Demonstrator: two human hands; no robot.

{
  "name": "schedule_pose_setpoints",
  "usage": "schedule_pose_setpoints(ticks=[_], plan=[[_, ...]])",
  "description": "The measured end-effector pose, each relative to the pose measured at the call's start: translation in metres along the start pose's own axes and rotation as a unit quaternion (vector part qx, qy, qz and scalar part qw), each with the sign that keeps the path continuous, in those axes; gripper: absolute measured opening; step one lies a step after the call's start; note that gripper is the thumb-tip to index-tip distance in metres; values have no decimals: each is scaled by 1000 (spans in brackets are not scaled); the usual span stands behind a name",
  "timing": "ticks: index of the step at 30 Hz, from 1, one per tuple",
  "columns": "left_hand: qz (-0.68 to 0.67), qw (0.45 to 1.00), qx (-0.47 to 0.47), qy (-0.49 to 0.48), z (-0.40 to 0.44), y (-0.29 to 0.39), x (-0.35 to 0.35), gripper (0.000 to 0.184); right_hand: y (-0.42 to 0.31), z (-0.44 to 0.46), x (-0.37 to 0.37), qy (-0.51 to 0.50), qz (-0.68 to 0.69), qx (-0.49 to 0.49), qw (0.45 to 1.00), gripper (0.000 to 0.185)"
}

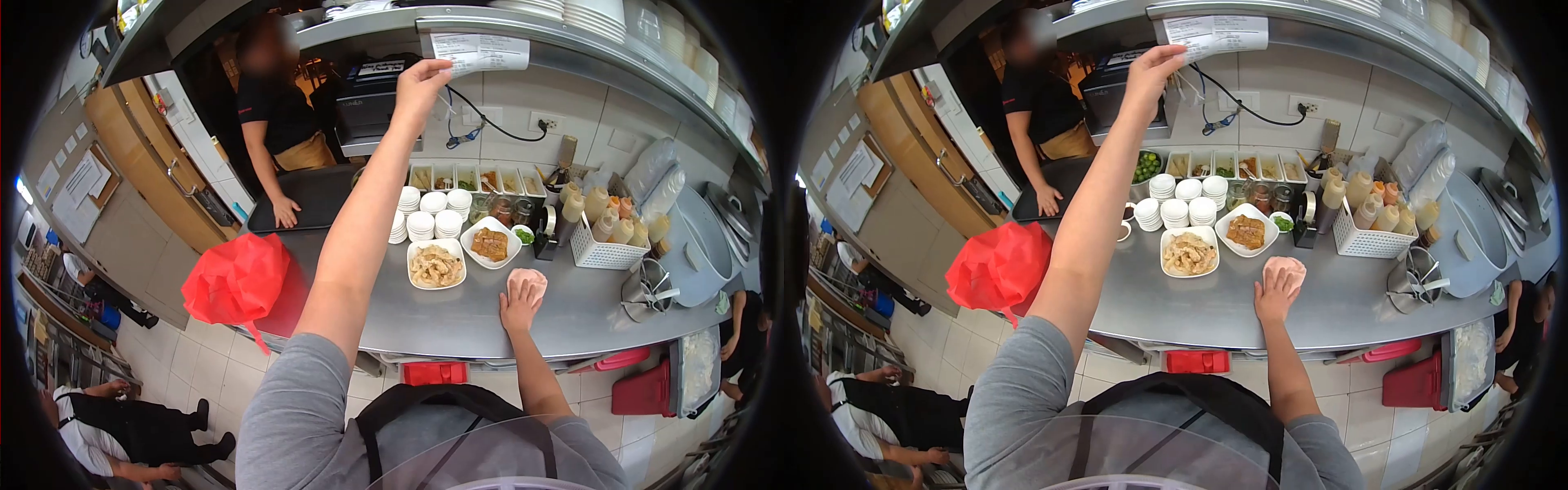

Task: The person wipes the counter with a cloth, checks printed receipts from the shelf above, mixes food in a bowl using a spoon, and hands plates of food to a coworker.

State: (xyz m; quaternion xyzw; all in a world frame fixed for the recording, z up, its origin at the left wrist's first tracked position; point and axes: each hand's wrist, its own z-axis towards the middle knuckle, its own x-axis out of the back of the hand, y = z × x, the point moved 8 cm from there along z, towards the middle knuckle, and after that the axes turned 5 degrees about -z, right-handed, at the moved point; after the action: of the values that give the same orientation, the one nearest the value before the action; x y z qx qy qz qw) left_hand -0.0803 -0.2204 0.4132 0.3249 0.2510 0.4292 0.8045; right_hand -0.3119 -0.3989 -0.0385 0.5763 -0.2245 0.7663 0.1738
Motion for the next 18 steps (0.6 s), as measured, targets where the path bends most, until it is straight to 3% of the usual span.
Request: schedule_pose_setpoints(ticks=[4,8,18], plan=[[-16,998,28,49,-13,-21,16,14,0,-1,0,0,7,-2,1000,52],[-100,990,73,65,-25,-26,12,20,0,-1,2,-2,6,-3,1000,52],[-122,985,68,103,-23,-22,14,19,0,0,0,-4,1,-3,1000,52]])
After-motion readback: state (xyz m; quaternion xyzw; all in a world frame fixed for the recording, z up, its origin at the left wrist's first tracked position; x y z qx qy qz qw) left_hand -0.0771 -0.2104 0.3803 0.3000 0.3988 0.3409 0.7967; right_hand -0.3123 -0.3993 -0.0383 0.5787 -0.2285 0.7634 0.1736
